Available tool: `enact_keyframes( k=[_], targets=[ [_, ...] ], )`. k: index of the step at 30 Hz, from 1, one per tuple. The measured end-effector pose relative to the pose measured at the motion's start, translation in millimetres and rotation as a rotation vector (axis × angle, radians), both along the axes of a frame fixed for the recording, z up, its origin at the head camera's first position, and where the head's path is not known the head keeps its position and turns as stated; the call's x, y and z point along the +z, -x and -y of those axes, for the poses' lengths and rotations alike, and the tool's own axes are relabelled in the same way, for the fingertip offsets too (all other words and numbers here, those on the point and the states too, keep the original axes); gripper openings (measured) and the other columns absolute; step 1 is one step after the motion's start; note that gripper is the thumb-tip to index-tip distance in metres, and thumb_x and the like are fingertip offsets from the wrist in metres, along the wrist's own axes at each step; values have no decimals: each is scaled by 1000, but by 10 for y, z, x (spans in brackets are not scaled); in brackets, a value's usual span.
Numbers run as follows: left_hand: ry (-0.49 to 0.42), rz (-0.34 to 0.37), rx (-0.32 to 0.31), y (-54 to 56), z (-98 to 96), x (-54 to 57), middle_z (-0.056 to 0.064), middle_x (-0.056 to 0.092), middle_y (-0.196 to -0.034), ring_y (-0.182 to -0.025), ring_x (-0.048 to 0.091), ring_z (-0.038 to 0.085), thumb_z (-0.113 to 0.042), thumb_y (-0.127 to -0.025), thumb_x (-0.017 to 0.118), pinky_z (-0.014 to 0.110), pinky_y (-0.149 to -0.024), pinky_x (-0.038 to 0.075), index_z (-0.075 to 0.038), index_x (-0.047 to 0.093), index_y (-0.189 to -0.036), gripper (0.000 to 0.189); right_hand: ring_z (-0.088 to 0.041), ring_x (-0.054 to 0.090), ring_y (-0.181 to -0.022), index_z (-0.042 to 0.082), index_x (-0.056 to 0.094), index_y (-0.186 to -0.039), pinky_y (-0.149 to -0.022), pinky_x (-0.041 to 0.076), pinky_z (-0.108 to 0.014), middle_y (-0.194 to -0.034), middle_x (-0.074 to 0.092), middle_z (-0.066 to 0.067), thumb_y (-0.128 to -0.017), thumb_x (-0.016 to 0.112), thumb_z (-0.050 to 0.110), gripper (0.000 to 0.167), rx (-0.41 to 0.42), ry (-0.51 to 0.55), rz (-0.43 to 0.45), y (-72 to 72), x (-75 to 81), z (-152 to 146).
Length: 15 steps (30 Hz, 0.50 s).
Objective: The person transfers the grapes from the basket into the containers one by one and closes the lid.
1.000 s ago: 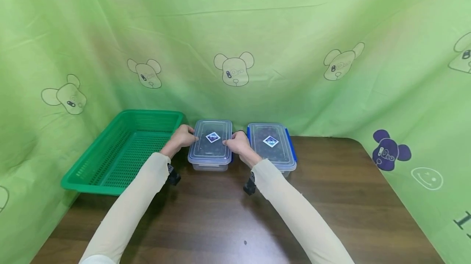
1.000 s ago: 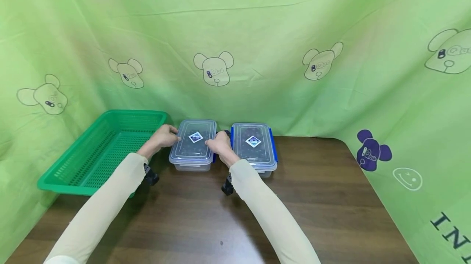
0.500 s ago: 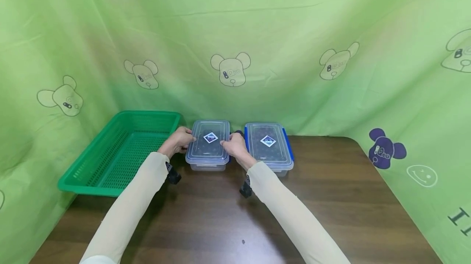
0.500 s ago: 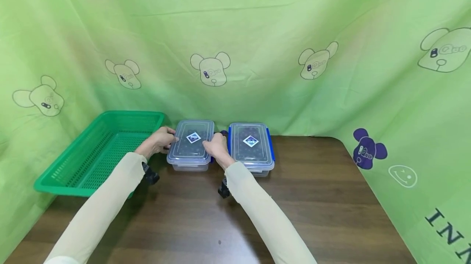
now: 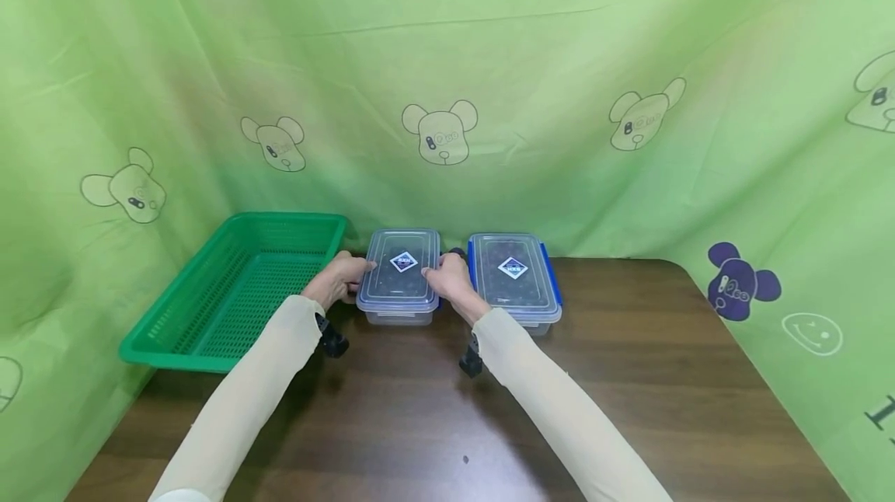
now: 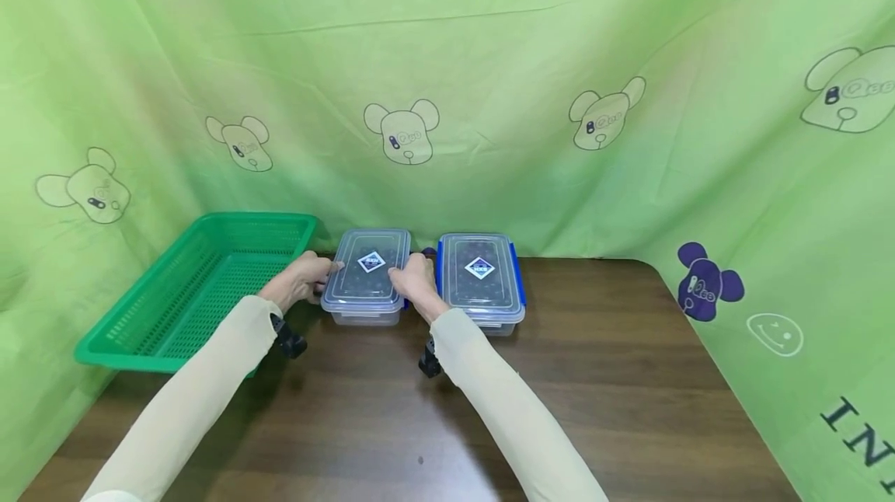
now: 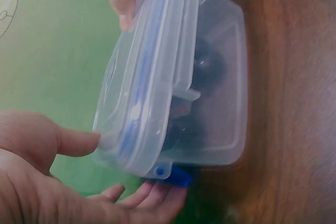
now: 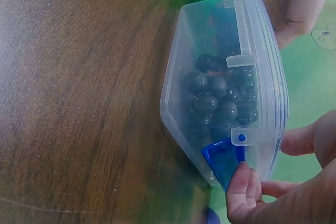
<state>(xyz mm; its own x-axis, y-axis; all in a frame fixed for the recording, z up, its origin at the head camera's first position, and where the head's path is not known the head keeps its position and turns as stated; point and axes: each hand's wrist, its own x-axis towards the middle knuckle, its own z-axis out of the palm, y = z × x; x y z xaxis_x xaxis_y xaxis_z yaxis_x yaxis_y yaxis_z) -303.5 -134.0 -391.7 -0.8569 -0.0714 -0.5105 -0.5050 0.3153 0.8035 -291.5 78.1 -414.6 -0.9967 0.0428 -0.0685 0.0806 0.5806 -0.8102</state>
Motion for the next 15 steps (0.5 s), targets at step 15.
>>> enact_keyframes(
  k=[15],
  targets=[
    [176, -68, -22, -27, -32, -30, 14, 64, -111, -92, 64, 23, -24, -108, 57, 46, -89, 59, 6, 46, -146, 50, -17, 39, -59, 15, 38, -64, -55, 36, -29, -63, 33, 1, -96, 71, 15, 46, 10, 10, 4, 8, -15, -2]
  ],
)
